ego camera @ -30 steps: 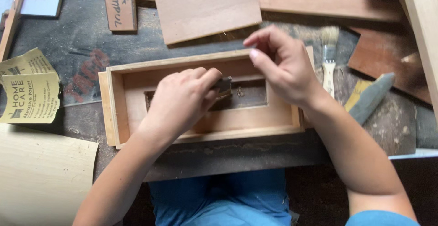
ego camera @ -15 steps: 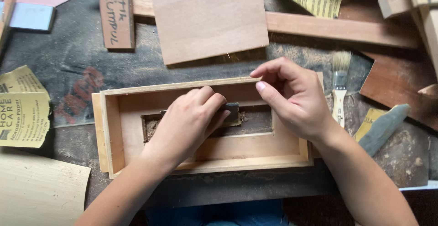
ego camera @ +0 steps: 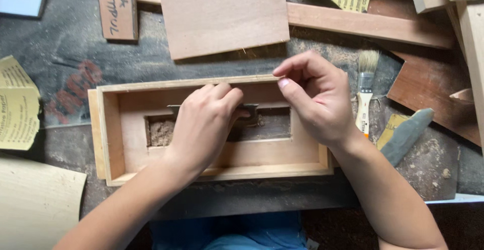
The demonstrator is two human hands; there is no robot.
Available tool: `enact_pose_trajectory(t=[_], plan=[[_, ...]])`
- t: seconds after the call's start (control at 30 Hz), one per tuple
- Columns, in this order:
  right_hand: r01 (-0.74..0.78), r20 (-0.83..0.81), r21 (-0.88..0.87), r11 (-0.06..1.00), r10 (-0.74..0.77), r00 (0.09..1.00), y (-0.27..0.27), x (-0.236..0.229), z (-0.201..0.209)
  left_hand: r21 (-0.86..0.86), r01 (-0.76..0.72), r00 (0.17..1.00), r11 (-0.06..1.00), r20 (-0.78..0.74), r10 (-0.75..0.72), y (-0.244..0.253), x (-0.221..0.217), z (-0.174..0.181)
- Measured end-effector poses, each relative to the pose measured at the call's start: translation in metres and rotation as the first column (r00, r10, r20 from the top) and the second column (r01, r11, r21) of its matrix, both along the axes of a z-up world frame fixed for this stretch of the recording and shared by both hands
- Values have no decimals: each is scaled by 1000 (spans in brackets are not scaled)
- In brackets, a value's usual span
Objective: The person sands the interior surfaces of a rectangular wooden box using a sanding block, then brushes away the dust with a small brush. The person repeats sanding and brushing on different interior sections of the box.
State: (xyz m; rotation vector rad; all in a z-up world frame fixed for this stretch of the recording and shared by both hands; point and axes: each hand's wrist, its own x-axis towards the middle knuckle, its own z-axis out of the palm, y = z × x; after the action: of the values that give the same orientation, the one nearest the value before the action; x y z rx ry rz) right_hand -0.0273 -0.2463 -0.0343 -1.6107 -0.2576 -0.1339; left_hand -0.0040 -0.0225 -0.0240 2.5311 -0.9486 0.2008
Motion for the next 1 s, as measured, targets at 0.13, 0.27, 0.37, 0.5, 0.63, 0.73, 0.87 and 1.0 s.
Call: enact_pose_trajectory(t=[0.13,0.27,0.37,0.5,0.63,0.73,0.87,1.0], plan=[[2,13,-22,1000,-1,1000,-4,-1,-5,-32,29,998,999,57,-27,-25,-2,-9],[2,19,24,1000,-2,1000,-3,0,-2,-12,39,999,999,27,-39,-32,-3,-8],[4,46,27,1000,-5,999,-4,2,-2,5,23,1000,1000,15,-23,-21,-3,-2],[-12,6,28,1000,12,1000,-6,-3,-6,14,10,1000,1000,5,-11,-25,-3,-5],[-3,49,24,1000,2,999,-2,2,-1,-98,61,997,993,57,-56,-53,-4,-16],[0,26,85,996,-2,1000,-1,0,-1,-72,59,998,996,42,-56,-46,-4,-18],[10,56,8,1000,-10,998,-6,-1,-9,-6,13,1000,1000,-9,-13,-29,-3,-14],[-18,68,9,1000,17,998,-7,-1,-9,-50,18,1000,999,4,-18,-45,-3,-11]])
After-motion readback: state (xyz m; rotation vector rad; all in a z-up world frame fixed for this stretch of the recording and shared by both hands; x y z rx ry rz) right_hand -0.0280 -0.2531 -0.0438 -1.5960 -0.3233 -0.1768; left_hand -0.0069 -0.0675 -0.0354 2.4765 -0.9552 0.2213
